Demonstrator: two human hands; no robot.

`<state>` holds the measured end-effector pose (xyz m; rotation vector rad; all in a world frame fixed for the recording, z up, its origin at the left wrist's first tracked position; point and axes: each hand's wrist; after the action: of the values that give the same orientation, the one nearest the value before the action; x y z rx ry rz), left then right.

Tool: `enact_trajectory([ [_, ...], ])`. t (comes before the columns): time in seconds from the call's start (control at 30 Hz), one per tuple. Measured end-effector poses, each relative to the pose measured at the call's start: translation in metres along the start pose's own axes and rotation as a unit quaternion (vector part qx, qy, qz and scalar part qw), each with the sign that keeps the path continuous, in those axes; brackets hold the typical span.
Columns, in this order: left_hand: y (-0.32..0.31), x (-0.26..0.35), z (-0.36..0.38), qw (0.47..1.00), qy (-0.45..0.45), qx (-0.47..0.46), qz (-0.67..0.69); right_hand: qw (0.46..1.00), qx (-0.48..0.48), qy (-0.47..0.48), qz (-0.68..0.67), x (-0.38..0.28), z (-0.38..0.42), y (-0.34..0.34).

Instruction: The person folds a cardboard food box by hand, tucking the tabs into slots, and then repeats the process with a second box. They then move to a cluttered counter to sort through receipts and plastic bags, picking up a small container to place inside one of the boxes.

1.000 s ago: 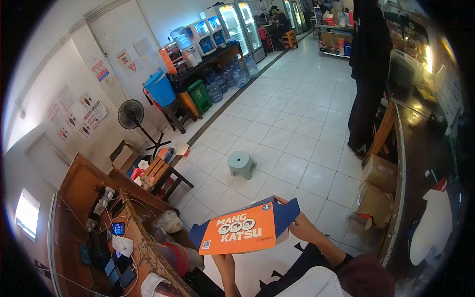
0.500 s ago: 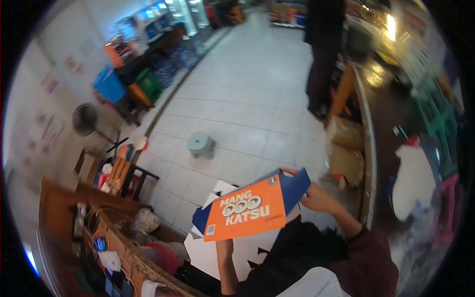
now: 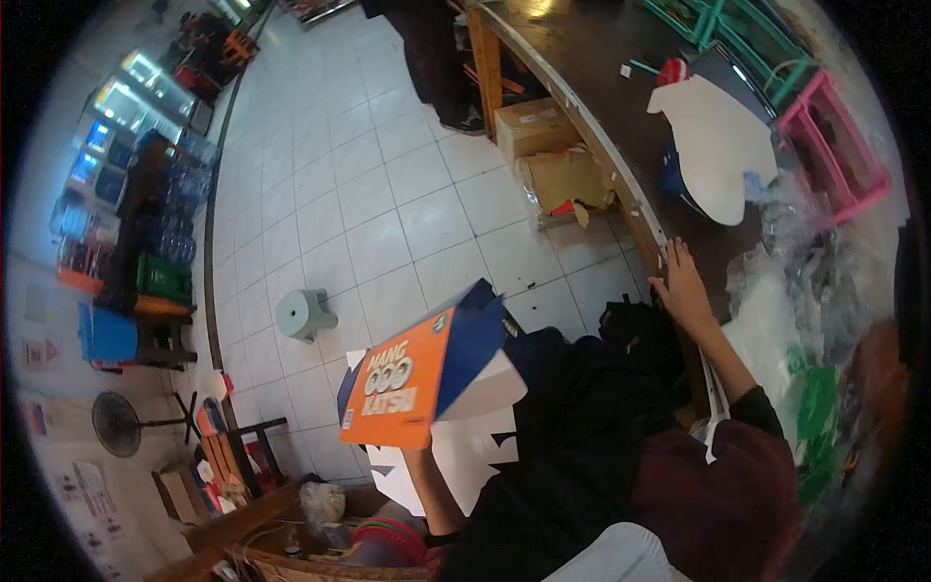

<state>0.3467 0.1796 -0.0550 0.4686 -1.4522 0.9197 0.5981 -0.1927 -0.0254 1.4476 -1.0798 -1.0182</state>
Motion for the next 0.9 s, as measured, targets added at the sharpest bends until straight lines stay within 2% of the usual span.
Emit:
enact_trajectory([
  [0.03, -0.017, 0.009, -0.003, 0.997, 0.002, 0.03, -0.068, 1.0, -0.005, -0.01, 0.001, 0.002, 0.002, -0.004],
  [0.07, -0.022, 0.017, -0.002, 0.968, -0.075, -0.032, -0.239, 1.0, -0.007, 0.002, -0.002, 0.005, -0.001, -0.007],
  [0.17, -0.021, -0.011, 0.003, 0.969, -0.104, -0.076, -0.213, 0.999, -0.026, 0.018, 0.013, 0.01, -0.005, -0.005],
  [0.33, -0.054, -0.038, 0.008, 0.97, -0.068, -0.132, -0.193, 0.997, -0.077, 0.01, 0.021, 0.008, -0.005, -0.003],
  [0.43, -0.062, -0.041, 0.013, 0.969, -0.062, -0.142, -0.193, 0.996, -0.039, 0.035, 0.075, 0.013, -0.021, -0.013],
  [0.53, -0.072, -0.043, 0.007, 0.967, -0.066, -0.159, -0.189, 0.995, -0.07, 0.014, 0.076, -0.005, -0.026, 0.006],
  [0.6, -0.077, -0.044, 0.002, 0.966, -0.067, -0.167, -0.188, 0.983, -0.18, -0.047, 0.001, -0.029, -0.03, 0.047],
  [0.63, -0.079, -0.044, 0.0, 0.964, -0.068, -0.173, -0.188, 0.983, -0.177, -0.046, -0.002, -0.037, -0.026, 0.05],
  [0.7, -0.085, -0.043, 0.0, 0.964, -0.067, -0.18, -0.186, 0.966, -0.118, 0.07, -0.218, -0.048, -0.012, 0.058],
  [0.73, -0.088, -0.043, 0.001, 0.963, -0.065, -0.183, -0.188, 0.913, -0.181, 0.095, -0.352, -0.057, -0.005, 0.062],
  [0.77, -0.091, -0.045, 0.003, 0.963, -0.065, -0.183, -0.189, 0.836, -0.241, 0.118, -0.478, -0.064, 0.001, 0.065],
  [0.8, -0.094, -0.047, 0.006, 0.962, -0.065, -0.184, -0.19, 0.835, -0.242, 0.121, -0.478, -0.07, 0.006, 0.066],
  [0.9, -0.1, -0.049, 0.012, 0.961, -0.069, -0.179, -0.197, 0.775, -0.243, 0.195, -0.55, -0.084, 0.01, 0.061],
])
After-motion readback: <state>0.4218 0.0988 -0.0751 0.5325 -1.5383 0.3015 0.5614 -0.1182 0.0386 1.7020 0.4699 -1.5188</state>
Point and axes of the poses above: each hand's wrist, its own z-axis away from the middle knuckle, its own y-axis out of the back of the hand, x = y × z, and after that the axes turned 8 degrees about -y, right-handed
